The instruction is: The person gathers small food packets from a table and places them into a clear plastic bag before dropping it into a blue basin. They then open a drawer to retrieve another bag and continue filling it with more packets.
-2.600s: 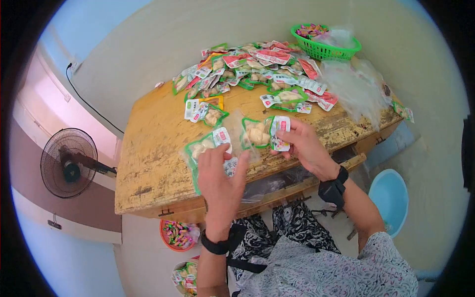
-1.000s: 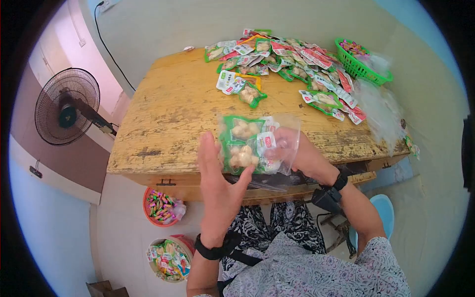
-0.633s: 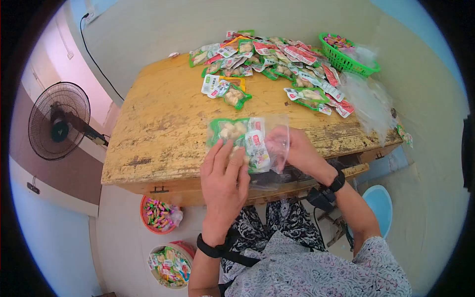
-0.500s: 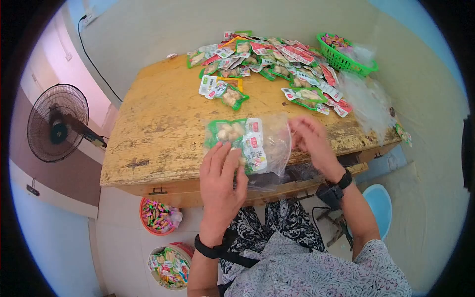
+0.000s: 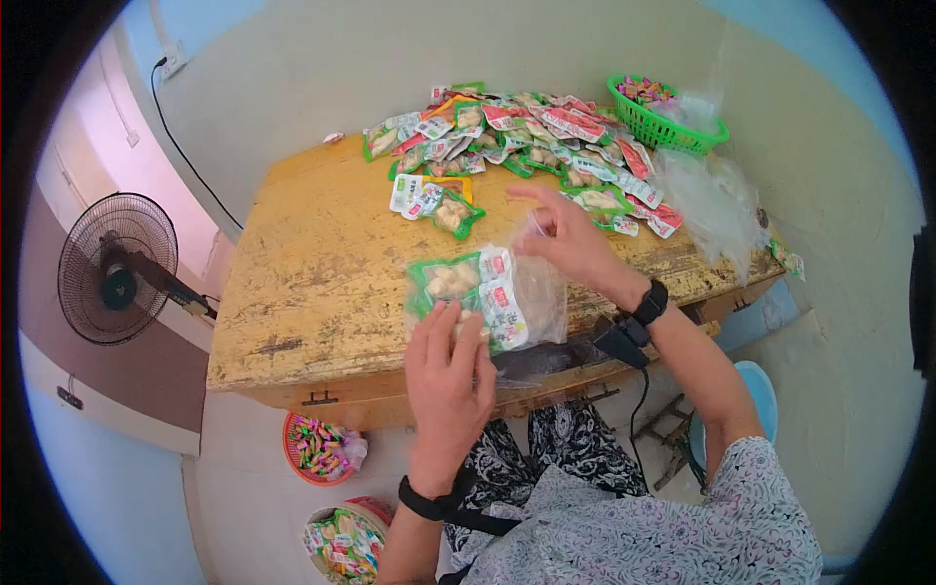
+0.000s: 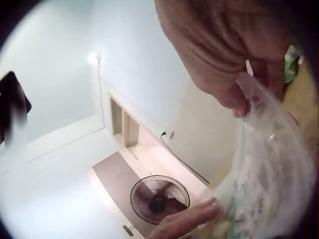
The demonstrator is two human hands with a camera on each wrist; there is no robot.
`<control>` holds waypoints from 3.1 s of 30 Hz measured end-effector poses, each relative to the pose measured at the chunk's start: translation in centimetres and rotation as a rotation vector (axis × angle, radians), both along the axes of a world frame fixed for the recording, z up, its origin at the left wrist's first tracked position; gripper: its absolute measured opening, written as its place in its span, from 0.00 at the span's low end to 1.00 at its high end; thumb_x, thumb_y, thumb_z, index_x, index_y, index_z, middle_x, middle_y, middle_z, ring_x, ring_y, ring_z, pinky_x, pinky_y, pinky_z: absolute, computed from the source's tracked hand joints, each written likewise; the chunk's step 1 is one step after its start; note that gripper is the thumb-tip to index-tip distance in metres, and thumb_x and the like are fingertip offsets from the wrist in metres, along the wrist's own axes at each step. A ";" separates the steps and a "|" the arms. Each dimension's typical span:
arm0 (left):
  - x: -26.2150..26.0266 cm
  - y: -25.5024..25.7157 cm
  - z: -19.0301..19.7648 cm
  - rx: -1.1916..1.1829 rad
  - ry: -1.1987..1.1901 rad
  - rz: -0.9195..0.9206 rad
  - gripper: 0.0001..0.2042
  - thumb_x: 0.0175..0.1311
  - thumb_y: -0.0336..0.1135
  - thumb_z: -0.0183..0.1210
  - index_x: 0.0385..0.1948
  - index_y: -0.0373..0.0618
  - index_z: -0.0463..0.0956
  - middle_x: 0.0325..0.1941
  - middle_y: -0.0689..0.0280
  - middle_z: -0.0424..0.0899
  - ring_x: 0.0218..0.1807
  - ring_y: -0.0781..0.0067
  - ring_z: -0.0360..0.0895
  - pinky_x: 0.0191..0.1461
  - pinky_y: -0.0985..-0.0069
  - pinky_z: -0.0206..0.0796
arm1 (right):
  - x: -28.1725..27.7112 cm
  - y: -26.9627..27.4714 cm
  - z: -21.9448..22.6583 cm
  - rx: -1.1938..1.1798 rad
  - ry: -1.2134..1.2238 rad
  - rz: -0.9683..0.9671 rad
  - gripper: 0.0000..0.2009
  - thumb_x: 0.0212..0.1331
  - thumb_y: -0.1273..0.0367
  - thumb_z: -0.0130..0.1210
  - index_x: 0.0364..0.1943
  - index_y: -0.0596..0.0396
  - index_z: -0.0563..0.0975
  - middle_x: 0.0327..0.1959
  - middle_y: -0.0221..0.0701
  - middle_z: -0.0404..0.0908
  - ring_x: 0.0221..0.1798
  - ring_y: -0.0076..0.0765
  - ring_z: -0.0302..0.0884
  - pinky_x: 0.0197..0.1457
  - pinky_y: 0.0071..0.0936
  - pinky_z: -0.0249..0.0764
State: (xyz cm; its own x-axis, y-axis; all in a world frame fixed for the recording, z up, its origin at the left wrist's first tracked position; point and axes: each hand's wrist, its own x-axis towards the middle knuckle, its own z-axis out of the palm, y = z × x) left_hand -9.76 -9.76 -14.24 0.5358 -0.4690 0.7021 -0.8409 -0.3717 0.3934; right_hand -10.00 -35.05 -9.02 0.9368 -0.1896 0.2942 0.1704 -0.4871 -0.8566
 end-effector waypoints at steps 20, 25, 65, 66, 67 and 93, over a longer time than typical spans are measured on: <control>5.6 -0.2 4.9 -0.336 0.284 -0.068 0.47 0.58 0.27 0.72 0.78 0.39 0.50 0.70 0.50 0.69 0.73 0.56 0.66 0.70 0.59 0.65 | 4.7 5.2 13.5 -0.636 -0.354 0.413 0.20 0.63 0.69 0.57 0.61 0.48 0.79 0.37 0.36 0.84 0.40 0.41 0.82 0.47 0.38 0.76; 7.8 -2.2 4.4 -0.515 0.672 -0.342 0.43 0.61 0.26 0.70 0.76 0.35 0.51 0.69 0.54 0.72 0.65 0.65 0.76 0.67 0.67 0.70 | 4.6 5.7 12.8 -0.658 -0.468 0.355 0.20 0.61 0.64 0.60 0.58 0.47 0.80 0.38 0.36 0.84 0.46 0.43 0.82 0.49 0.41 0.76; 12.2 -1.3 6.6 -0.531 0.842 -0.521 0.14 0.75 0.35 0.59 0.54 0.36 0.82 0.51 0.61 0.88 0.53 0.74 0.83 0.62 0.73 0.71 | 2.4 0.7 5.9 0.286 -0.353 0.161 0.10 0.73 0.67 0.57 0.45 0.60 0.84 0.42 0.29 0.88 0.45 0.20 0.84 0.53 0.22 0.79; 12.1 -1.2 7.0 -0.533 0.837 -0.534 0.14 0.75 0.36 0.59 0.54 0.36 0.83 0.51 0.62 0.88 0.53 0.74 0.83 0.62 0.73 0.72 | 2.3 0.6 6.4 0.253 -0.357 0.147 0.10 0.72 0.67 0.58 0.45 0.61 0.84 0.41 0.29 0.88 0.45 0.21 0.84 0.53 0.22 0.80; 12.4 -1.1 7.2 -0.551 0.825 -0.527 0.14 0.75 0.36 0.59 0.54 0.37 0.82 0.50 0.61 0.89 0.52 0.74 0.83 0.62 0.73 0.72 | 2.1 0.5 7.3 0.219 -0.364 0.133 0.10 0.71 0.68 0.58 0.45 0.61 0.83 0.40 0.30 0.88 0.44 0.21 0.84 0.52 0.23 0.81; 12.7 1.4 11.3 -0.605 0.600 -0.384 0.10 0.74 0.34 0.60 0.45 0.36 0.82 0.46 0.62 0.87 0.48 0.72 0.85 0.59 0.73 0.74 | 2.5 0.5 8.0 0.237 -0.401 0.199 0.06 0.69 0.71 0.60 0.39 0.61 0.81 0.35 0.27 0.84 0.41 0.20 0.82 0.49 0.23 0.79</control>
State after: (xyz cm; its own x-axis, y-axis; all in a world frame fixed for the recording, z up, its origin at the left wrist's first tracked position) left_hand 2.98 -8.36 -2.90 0.7720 -0.3341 0.5407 -0.4572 0.2989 0.8376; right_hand -7.54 -34.58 -1.02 0.7839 -0.1237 0.6084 0.5781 -0.2120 -0.7879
